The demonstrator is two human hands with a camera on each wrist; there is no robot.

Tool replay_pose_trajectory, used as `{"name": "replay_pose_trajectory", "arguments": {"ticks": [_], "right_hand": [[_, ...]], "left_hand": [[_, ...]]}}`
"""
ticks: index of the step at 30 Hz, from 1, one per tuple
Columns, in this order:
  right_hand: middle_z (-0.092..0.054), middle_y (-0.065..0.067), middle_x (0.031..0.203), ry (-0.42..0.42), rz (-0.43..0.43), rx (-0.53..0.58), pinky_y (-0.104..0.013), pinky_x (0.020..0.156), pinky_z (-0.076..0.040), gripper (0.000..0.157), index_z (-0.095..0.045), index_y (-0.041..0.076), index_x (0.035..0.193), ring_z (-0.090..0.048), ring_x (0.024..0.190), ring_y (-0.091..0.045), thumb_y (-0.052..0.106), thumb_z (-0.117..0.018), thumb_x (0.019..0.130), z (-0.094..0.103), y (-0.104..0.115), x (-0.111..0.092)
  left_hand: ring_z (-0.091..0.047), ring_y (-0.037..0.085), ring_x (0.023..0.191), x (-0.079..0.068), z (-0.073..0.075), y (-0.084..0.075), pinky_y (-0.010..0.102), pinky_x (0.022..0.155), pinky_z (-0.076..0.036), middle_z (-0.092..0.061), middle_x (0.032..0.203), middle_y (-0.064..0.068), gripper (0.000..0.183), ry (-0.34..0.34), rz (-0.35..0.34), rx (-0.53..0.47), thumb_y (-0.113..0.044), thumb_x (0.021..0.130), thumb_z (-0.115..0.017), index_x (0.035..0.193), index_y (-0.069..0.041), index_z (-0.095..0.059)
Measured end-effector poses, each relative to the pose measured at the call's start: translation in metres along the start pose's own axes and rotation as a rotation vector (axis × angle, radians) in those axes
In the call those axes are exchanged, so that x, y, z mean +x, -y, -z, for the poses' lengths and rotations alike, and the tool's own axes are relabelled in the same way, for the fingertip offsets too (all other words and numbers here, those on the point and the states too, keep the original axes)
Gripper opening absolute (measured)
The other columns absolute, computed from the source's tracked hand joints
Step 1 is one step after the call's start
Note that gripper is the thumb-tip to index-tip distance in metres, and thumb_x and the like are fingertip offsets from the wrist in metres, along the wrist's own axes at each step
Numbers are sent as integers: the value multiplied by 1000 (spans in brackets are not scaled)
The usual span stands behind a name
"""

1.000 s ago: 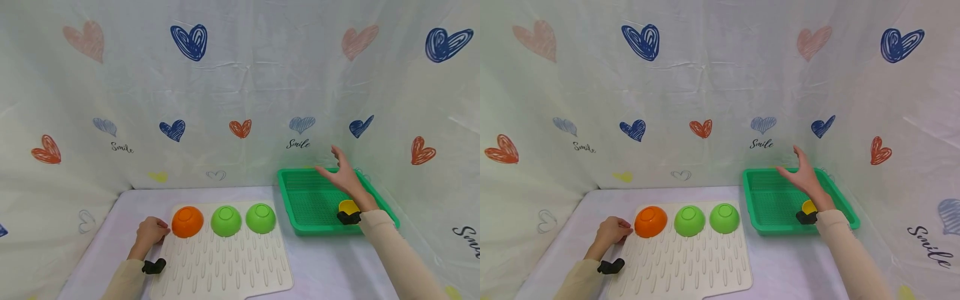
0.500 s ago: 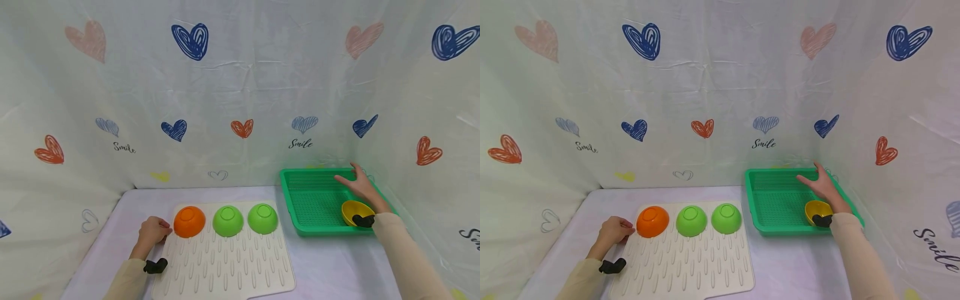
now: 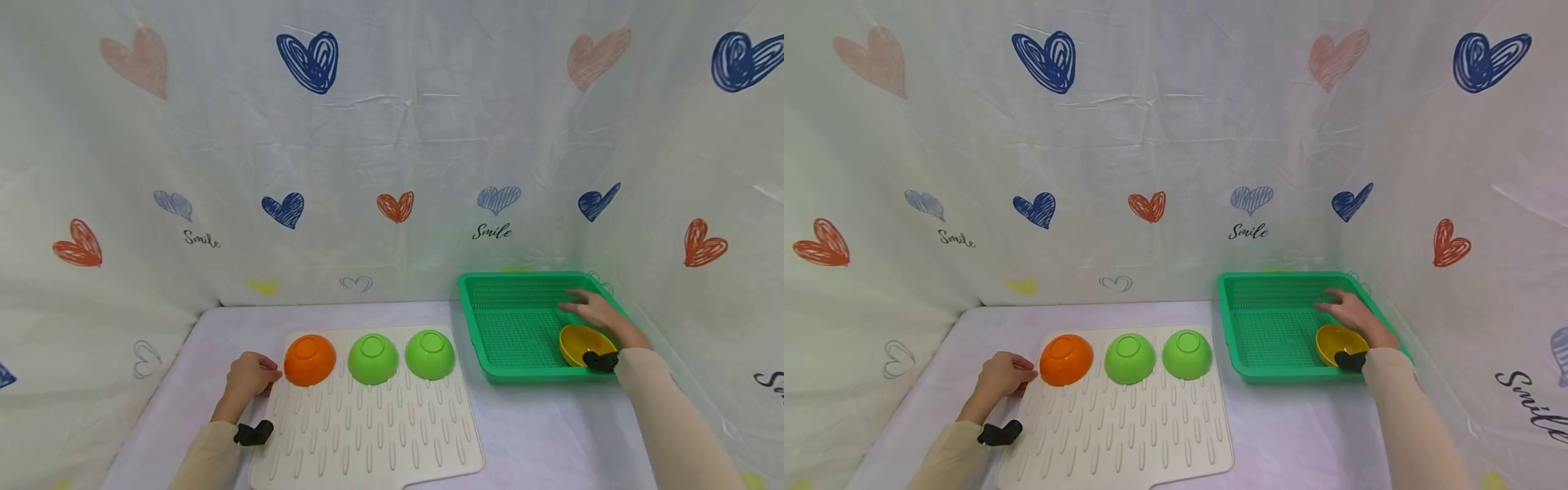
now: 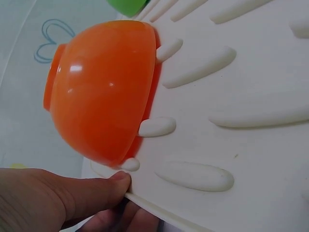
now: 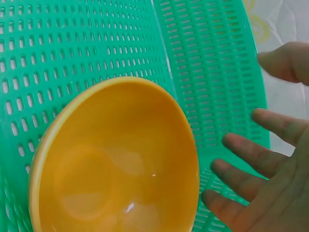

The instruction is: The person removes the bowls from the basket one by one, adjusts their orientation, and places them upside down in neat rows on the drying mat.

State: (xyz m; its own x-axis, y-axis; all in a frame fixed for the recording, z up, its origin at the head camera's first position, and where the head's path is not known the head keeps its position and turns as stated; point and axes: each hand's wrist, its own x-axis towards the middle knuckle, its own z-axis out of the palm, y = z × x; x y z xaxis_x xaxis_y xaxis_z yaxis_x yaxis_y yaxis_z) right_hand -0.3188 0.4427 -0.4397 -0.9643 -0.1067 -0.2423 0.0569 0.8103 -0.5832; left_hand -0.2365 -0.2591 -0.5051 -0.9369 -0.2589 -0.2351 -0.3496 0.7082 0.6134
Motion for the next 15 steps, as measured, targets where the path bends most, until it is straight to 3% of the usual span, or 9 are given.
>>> {"name": "replay_pose_trajectory", "arguments": {"ticks": [8, 15], "right_hand": [[-17, -47, 156, 94, -45, -45, -75, 106, -36, 66, -32, -14, 152, -27, 137, -66, 28, -50, 104, 1, -10, 2], [-31, -49, 147, 134, -60, -124, -70, 104, -43, 56, -46, -19, 141, -36, 131, -66, 22, -51, 103, 1, -9, -1]], "left_hand": [[-63, 16, 55, 1, 1, 0, 28, 53, -56, -69, 71, 9, 17, -11, -18, 6, -9, 86, -78, 92, 6, -72], [-62, 15, 54, 0, 2, 3, 29, 54, -56, -68, 68, 7, 17, -4, -11, 0, -9, 87, -78, 92, 6, -71]]}}
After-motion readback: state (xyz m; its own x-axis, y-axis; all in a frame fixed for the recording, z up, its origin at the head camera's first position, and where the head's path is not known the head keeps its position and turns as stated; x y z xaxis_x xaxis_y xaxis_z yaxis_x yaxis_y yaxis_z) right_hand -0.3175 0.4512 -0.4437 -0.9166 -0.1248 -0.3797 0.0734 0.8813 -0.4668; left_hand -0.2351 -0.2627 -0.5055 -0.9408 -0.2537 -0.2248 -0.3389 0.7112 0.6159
